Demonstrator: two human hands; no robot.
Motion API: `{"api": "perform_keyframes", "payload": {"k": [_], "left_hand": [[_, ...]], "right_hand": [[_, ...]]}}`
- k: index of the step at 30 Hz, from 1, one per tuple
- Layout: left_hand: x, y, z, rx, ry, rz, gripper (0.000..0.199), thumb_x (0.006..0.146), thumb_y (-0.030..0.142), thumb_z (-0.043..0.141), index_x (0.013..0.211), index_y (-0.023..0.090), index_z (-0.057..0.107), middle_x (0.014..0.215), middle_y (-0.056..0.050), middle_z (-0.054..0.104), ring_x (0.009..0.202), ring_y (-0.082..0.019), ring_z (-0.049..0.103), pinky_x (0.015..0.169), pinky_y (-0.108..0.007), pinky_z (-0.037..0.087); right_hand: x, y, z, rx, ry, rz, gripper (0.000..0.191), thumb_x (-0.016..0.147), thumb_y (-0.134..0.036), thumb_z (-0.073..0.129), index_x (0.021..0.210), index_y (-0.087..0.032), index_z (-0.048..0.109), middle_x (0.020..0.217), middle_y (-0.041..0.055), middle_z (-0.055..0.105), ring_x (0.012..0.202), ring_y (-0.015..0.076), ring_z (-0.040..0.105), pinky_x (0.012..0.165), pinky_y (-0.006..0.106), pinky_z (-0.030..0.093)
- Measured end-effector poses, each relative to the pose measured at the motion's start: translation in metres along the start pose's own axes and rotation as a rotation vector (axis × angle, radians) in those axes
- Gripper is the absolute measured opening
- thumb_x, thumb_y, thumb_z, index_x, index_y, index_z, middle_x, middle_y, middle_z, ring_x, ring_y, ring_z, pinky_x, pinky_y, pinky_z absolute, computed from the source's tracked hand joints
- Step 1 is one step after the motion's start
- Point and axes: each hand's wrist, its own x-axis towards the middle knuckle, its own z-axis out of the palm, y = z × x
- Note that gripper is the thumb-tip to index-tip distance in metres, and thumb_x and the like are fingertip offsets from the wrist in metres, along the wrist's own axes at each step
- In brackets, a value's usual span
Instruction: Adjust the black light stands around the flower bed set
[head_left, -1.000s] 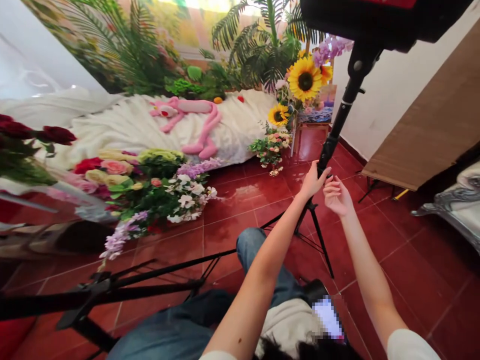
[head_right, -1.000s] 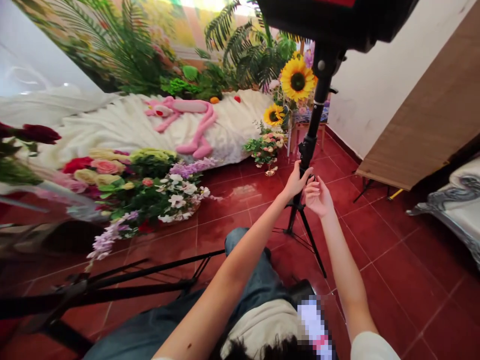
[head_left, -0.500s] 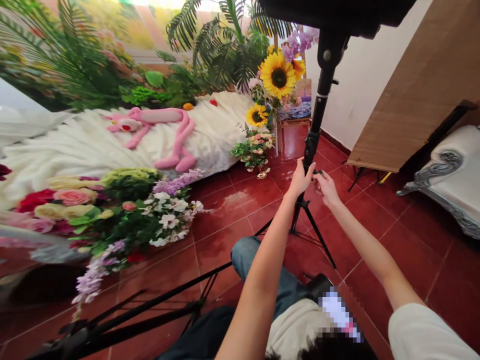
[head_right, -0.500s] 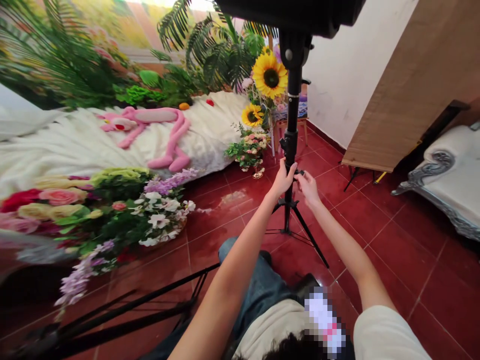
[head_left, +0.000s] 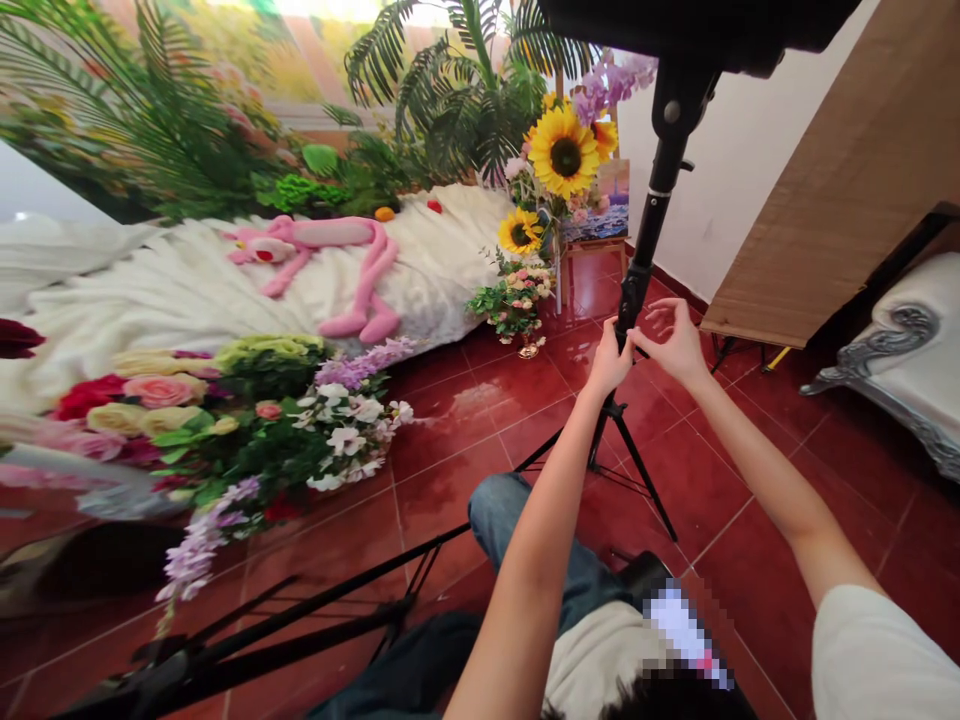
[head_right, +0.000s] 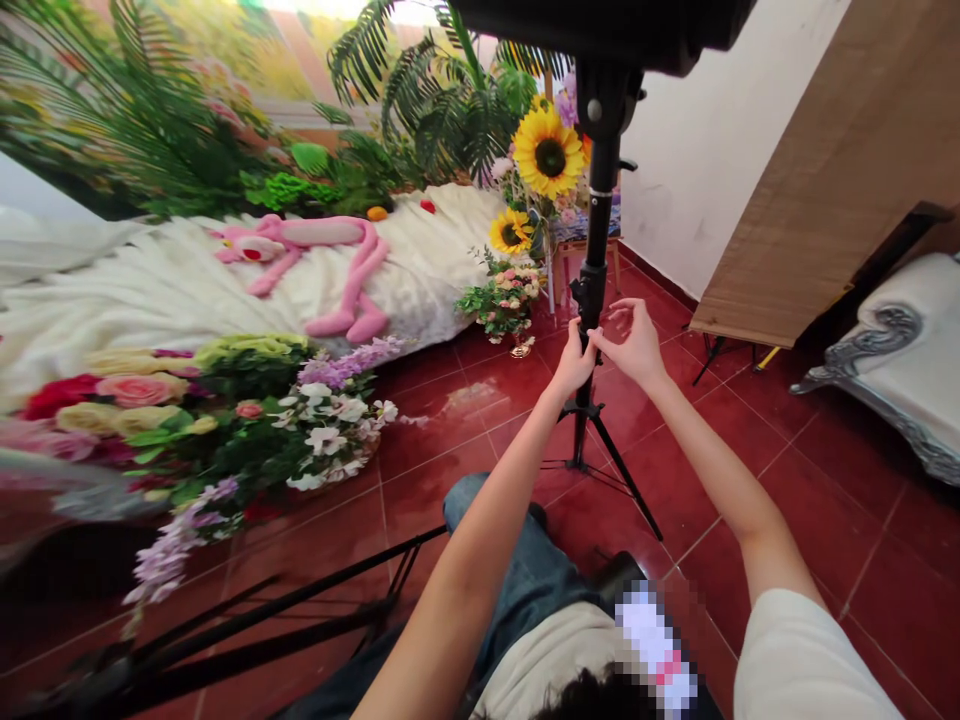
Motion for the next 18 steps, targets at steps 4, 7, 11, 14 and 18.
{"api": "perform_keyframes", "payload": {"k": [4,7,11,14,18], "left_hand": [[0.002,-0.004,0.001,-0.008,0.025,-0.007,0.050,0.093,0.036,0.053,0.140,0.021,0.040,0.119,-0.012,0.067,0.095,-0.020,0.070,0.092,-0.040,0.055],[0.002,-0.003,0.002,-0.012,0.047,-0.020,0.055,0.093,0.037,0.054,0.143,0.021,0.039,0.125,-0.014,0.065,0.101,-0.022,0.069,0.094,-0.039,0.054],[0.001,0.002,0.001,-0.010,0.034,-0.052,0.051,0.094,0.039,0.052,0.141,0.023,0.038,0.120,-0.012,0.067,0.094,-0.020,0.069,0.090,-0.038,0.055],[0.001,0.003,0.000,0.007,0.024,-0.045,0.045,0.096,0.041,0.049,0.137,0.025,0.040,0.114,-0.008,0.068,0.085,-0.016,0.068,0.087,-0.037,0.056],[-0.001,0.001,0.000,0.040,0.038,-0.033,0.043,0.097,0.046,0.047,0.134,0.026,0.042,0.100,-0.004,0.069,0.076,-0.015,0.066,0.084,-0.037,0.056]], "right_hand": [[0.027,0.012,0.032,0.100,-0.164,0.108,0.042,0.064,-0.045,0.082,0.093,-0.020,0.063,0.089,0.0022,0.071,0.080,0.0157,0.065,0.074,0.029,0.051],[0.043,0.013,0.048,0.185,-0.295,0.186,0.037,0.069,-0.053,0.078,0.072,-0.018,0.066,0.075,0.0033,0.072,0.070,0.0146,0.065,0.069,0.027,0.051],[0.055,0.001,0.057,0.277,-0.226,0.222,0.046,0.070,-0.058,0.077,0.058,-0.018,0.060,0.062,0.0037,0.069,0.060,0.0130,0.066,0.061,0.023,0.051],[0.063,-0.013,0.060,0.317,-0.067,0.207,0.047,0.073,-0.058,0.076,0.057,-0.018,0.056,0.054,0.0007,0.062,0.053,0.0121,0.064,0.054,0.021,0.050],[0.079,-0.029,0.060,0.391,-0.009,0.191,0.046,0.074,-0.055,0.077,0.060,-0.018,0.054,0.048,-0.0035,0.054,0.046,0.0094,0.057,0.045,0.020,0.045]]}}
